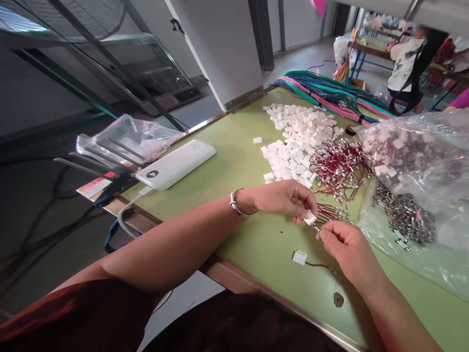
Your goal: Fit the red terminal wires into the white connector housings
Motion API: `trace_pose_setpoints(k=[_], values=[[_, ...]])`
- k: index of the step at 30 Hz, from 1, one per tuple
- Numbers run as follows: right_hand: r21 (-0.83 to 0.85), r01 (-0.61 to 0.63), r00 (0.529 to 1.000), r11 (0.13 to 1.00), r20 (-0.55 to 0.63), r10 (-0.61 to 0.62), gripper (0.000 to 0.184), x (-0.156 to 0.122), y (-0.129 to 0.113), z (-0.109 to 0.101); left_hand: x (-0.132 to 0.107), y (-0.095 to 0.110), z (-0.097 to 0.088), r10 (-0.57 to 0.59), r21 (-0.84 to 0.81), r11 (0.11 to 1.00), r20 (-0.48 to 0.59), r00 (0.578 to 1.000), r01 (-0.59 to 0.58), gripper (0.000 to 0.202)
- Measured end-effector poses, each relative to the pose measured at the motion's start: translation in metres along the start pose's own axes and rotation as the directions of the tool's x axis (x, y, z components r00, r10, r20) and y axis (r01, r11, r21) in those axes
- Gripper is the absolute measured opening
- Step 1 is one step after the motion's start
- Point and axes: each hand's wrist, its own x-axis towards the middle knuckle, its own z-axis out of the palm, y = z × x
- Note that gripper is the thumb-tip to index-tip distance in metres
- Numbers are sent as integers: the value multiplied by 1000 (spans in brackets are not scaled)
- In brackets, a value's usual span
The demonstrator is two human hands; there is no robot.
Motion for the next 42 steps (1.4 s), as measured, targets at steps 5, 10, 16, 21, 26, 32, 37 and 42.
trace_pose_setpoints(k=[5,10,16,21,26,32,37,42], values=[[59,-17,999,998,29,16,34,2,1,0,1,-2,0,10,-30,1000,15,1000,-10,14],[-29,-15,1000,999,-16,14,29,2,3,0,-1,-3,1,6,68,998,-40,999,-4,17],[-59,0,998,998,66,4,31,7,10,-8,1,-4,5,-31,51,998,-38,999,33,17],[20,7,1000,1000,29,-8,33,10,13,-7,5,-8,12,-13,-36,999,-76,997,11,18],[-160,126,990,979,-42,-134,32,9,10,4,9,-10,17,-27,-12,1000,-111,993,25,14],[-283,139,976,949,-124,-180,34,10,6,8,11,-9,19,-29,6,1000,-160,987,30,16],[-363,183,981,914,11,-192,31,9,8,6,-12,15,0,-27,363,931,-50,998,43,35],[-530,263,936,806,341,-82,27,8,14,2,-48,40,-31,-48,836,488,-263,964,253,34]])
